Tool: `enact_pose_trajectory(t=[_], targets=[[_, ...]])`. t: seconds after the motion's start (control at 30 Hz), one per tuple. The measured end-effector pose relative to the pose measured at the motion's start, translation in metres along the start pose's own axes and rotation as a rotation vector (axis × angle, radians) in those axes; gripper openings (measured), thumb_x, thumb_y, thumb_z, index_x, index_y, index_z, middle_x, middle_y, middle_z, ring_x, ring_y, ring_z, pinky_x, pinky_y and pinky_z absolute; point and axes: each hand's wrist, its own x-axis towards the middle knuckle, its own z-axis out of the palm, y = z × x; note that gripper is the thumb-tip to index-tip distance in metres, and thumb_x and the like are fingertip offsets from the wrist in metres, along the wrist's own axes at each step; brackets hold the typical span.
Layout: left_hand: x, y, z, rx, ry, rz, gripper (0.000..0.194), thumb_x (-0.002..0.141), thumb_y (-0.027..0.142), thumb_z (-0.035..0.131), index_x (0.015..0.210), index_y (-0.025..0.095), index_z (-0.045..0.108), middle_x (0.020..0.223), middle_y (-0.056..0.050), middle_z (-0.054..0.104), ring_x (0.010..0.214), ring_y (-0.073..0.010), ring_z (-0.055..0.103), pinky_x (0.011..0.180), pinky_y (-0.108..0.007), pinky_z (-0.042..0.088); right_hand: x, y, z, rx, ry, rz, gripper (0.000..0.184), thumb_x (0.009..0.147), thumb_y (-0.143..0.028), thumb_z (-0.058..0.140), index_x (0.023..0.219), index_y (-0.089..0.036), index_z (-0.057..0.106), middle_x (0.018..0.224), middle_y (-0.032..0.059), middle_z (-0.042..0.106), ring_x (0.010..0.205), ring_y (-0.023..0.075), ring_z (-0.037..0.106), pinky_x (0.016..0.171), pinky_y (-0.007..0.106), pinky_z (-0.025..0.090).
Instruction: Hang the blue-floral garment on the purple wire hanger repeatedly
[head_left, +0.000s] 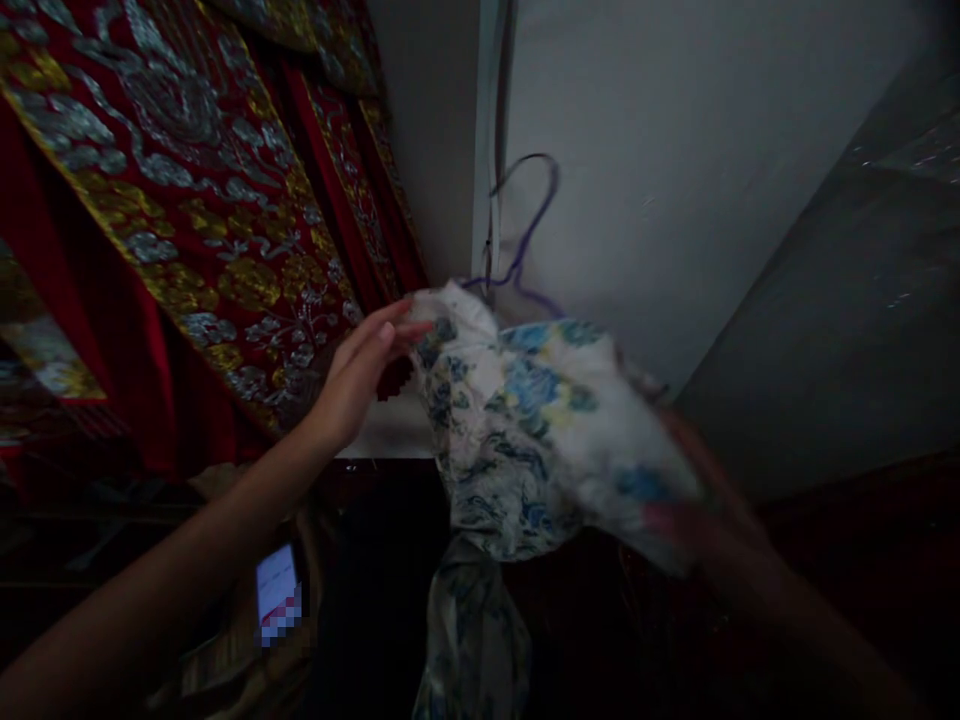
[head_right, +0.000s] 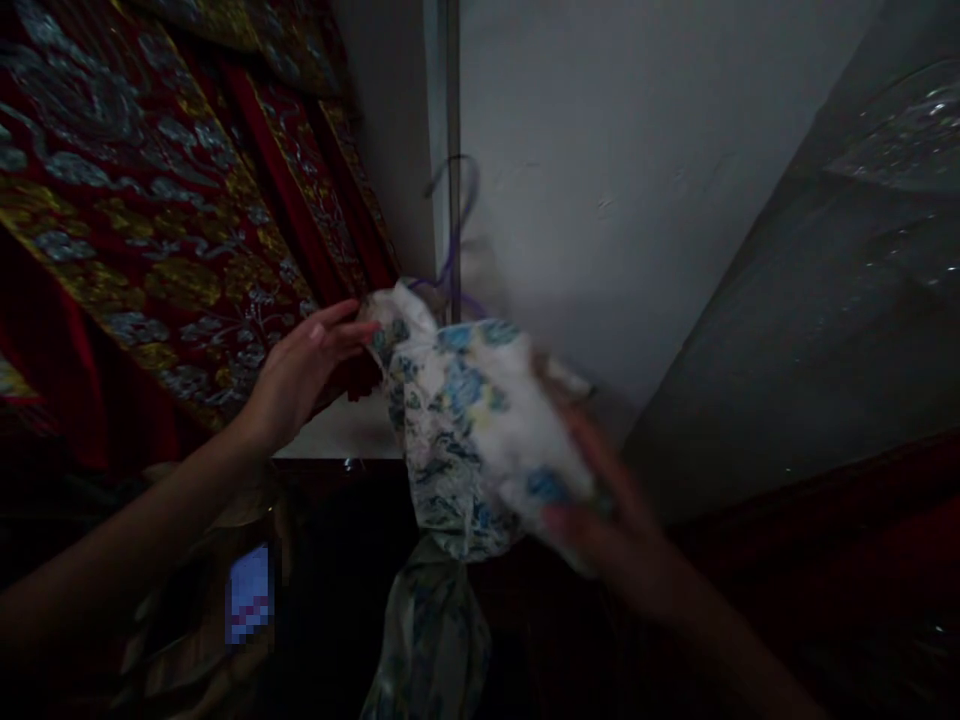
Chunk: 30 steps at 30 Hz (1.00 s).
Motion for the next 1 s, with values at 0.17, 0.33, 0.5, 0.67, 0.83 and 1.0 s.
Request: enact_pose_trajectory(t=[0.17, 0.33, 0.5, 0.67, 0.83, 1.0], targets=[[-0.053, 0.006, 0.039, -0.422, -0.136, -0.673, 0.042, 0.094, 0.041, 0.056, 0.128, 0.016, 0.058, 0.118, -0.014, 0.071, 0.073, -0.0145, 0.068, 0.062, -0.025, 0.054, -0.045, -0.019, 0.061, -0.229, -1.129, -0.119, 0.086, 0.08, -0.027, 0.075, 0.157, -0.032, 0.038, 0.155, 0.0087, 0.049, 0.135, 0.0278, 0.055, 0.11, 0.035, 0.048], [-0.087, 0.002, 0.013, -0.223, -0.32, -0.866, 0.058, 0.079, 0.023, 0.068, 0.135, 0.024, 0.051, 0.097, -0.002, 0.067, 0.044, -0.0015, 0.03, 0.039, -0.015, 0.017, -0.02, 0.003, 0.063, -0.162, -0.915, -0.201, 0.05, 0.093, -0.025, 0.064, 0.142, -0.028, 0.058, 0.144, 0.0069, 0.059, 0.131, 0.0189, 0.058, 0.109, 0.03, 0.047], [-0.084, 0.033, -0.028, 0.08, -0.718, -0.738, 0.046, 0.087, 0.026, 0.06, 0.132, 0.025, 0.053, 0.087, -0.002, 0.069, 0.049, -0.0061, 0.032, 0.044, -0.019, 0.018, 0.024, 0.051, 0.042, -0.333, -0.3, -0.23, 0.052, 0.094, -0.031, 0.063, 0.144, -0.03, 0.053, 0.151, 0.0106, 0.049, 0.143, 0.0258, 0.044, 0.119, 0.048, 0.036], [-0.062, 0.047, -0.041, 0.276, -0.662, -0.613, 0.032, 0.092, 0.029, 0.058, 0.124, 0.024, 0.057, 0.082, -0.002, 0.071, 0.055, -0.01, 0.045, 0.048, -0.021, 0.027, 0.029, 0.071, 0.043, -0.104, -0.561, 0.162, 0.043, 0.094, -0.056, 0.057, 0.081, -0.017, 0.072, 0.079, 0.0065, 0.069, 0.075, 0.0188, 0.067, 0.067, 0.03, 0.055], [-0.045, 0.015, -0.043, 0.389, -0.154, -0.298, 0.056, 0.078, 0.029, 0.076, 0.129, 0.021, 0.054, 0.113, -0.009, 0.072, 0.079, -0.0175, 0.066, 0.068, -0.029, 0.053, 0.026, 0.045, 0.043, 0.21, -0.327, 0.444, 0.049, 0.076, -0.065, 0.073, 0.071, -0.016, 0.067, 0.06, 0.0008, 0.062, 0.051, 0.0122, 0.056, 0.048, 0.024, 0.043], [-0.057, 0.016, -0.031, 0.772, 0.035, 0.352, 0.054, 0.09, 0.024, 0.065, 0.142, 0.027, 0.053, 0.151, -0.009, 0.051, 0.14, -0.0308, 0.047, 0.118, -0.05, 0.034, 0.08, 0.021, 0.028, 0.318, 0.153, 0.395, 0.042, 0.064, -0.056, 0.084, 0.069, -0.02, 0.065, 0.057, 0.0011, 0.062, 0.054, 0.0188, 0.064, 0.05, 0.029, 0.047]])
